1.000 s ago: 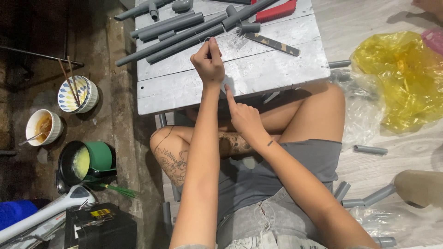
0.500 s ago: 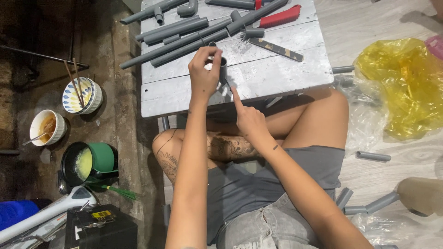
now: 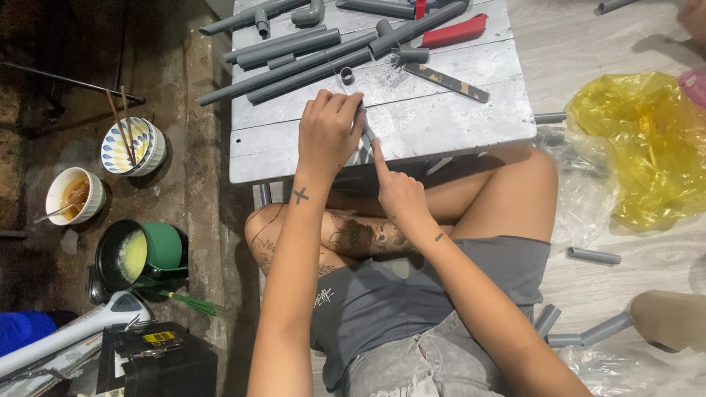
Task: The person measures a section of grey PVC pipe by holding a thin wire against it while seated on the floor.
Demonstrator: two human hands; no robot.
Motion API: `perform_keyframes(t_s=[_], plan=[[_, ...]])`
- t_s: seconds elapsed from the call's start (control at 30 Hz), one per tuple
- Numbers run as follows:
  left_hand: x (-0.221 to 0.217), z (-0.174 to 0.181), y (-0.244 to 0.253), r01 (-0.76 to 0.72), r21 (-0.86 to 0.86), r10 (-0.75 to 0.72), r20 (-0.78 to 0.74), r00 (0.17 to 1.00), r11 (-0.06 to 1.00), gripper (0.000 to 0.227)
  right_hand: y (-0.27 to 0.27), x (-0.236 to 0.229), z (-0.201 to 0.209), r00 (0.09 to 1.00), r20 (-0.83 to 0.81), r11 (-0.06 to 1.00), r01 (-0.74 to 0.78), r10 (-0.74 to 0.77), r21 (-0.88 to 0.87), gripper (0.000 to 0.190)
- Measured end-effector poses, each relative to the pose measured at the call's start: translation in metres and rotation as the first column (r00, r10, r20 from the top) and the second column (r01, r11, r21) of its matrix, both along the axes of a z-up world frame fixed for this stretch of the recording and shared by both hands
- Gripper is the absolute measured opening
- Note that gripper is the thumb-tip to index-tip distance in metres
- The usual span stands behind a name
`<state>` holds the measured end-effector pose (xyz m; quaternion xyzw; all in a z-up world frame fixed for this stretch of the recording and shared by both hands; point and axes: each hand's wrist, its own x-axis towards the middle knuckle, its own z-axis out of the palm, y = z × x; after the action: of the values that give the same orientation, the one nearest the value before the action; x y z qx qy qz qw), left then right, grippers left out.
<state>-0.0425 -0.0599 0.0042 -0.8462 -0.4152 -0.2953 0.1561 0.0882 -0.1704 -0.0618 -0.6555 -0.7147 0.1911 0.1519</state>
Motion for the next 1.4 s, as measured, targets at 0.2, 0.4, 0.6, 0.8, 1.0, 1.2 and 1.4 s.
perform_keyframes(t_s=[0.2, 0.4, 0.6, 0.8, 1.0, 1.2, 1.4], plan=[[-0.002, -0.012, 0.000, -0.024, -0.085, 0.027, 0.032, 0.999, 0.996, 0.016, 0.002, -0.001, 0.002, 1.000, 0.023, 0.999, 0.020, -0.020, -0.028, 0.078], [-0.005, -0.001, -0.009, -0.043, -0.165, 0.062, 0.111, 0.992, 0.985, 0.016, 0.001, -0.001, -0.001, 0.997, -0.076, 1.000, 0.029, -0.029, -0.001, 0.073], [-0.005, 0.009, -0.014, -0.024, -0.231, 0.070, 0.193, 0.979, 0.973, 0.014, 0.002, -0.002, -0.007, 0.991, -0.131, 1.000, 0.023, -0.020, 0.019, 0.070], [-0.001, 0.010, -0.013, -0.078, -0.252, 0.128, 0.189, 0.974, 0.964, 0.013, -0.004, -0.001, 0.006, 0.999, -0.031, 1.000, 0.011, -0.011, -0.010, 0.073], [0.002, 0.002, -0.013, -0.106, -0.230, 0.150, 0.185, 0.971, 0.968, 0.013, -0.004, 0.001, -0.002, 0.999, 0.052, 1.000, -0.016, 0.017, -0.022, 0.077], [0.001, -0.006, -0.011, -0.085, -0.132, 0.102, 0.126, 0.987, 0.988, 0.016, 0.009, -0.002, -0.016, 0.996, 0.085, 0.999, -0.026, 0.028, -0.025, 0.080], [-0.004, -0.010, -0.009, -0.076, -0.085, 0.081, 0.062, 0.995, 0.993, 0.020, 0.006, -0.002, -0.009, 0.997, 0.070, 0.998, -0.013, 0.017, -0.054, 0.079]])
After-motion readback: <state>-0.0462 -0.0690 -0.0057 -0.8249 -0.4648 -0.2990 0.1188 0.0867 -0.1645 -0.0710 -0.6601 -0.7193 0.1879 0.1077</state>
